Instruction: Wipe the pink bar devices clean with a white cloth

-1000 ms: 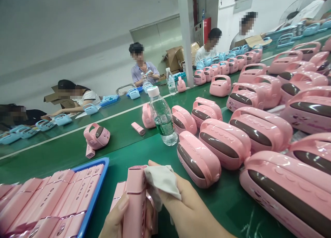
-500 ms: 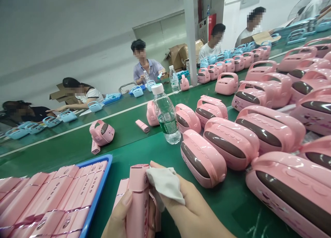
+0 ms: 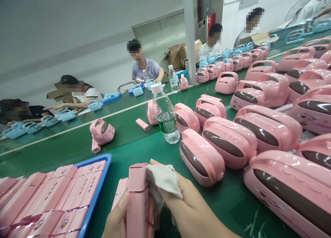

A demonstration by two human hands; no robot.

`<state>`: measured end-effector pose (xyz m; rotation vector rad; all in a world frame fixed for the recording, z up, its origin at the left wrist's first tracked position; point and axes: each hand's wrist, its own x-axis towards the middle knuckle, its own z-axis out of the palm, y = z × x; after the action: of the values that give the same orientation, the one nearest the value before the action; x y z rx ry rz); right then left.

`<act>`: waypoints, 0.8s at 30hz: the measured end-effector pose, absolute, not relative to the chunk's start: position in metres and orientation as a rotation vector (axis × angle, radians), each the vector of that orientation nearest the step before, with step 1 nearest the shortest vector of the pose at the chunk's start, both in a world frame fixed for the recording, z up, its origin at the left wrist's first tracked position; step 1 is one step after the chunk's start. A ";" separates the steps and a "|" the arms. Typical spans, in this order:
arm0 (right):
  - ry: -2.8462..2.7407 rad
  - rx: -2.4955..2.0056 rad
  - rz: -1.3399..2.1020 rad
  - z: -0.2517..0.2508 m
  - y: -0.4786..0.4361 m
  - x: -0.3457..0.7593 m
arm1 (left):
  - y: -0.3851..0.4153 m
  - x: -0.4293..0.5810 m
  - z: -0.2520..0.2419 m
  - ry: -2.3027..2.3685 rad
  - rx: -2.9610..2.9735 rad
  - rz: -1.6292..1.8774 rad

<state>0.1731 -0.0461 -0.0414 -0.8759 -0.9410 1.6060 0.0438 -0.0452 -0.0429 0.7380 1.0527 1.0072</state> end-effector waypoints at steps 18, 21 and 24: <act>-1.379 -1.288 1.040 -0.033 -0.026 0.179 | -0.044 0.044 -0.051 1.124 0.825 1.226; -1.599 -1.296 0.825 0.004 -0.025 0.192 | -0.042 0.041 -0.055 1.084 0.825 1.215; -1.623 -1.434 0.525 0.061 -0.014 0.212 | -0.038 0.038 -0.061 0.929 0.887 1.202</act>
<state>0.2118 -0.0144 0.0609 -1.4335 -1.6232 0.5246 0.0381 -0.0382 -0.0605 0.8874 0.9294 1.2023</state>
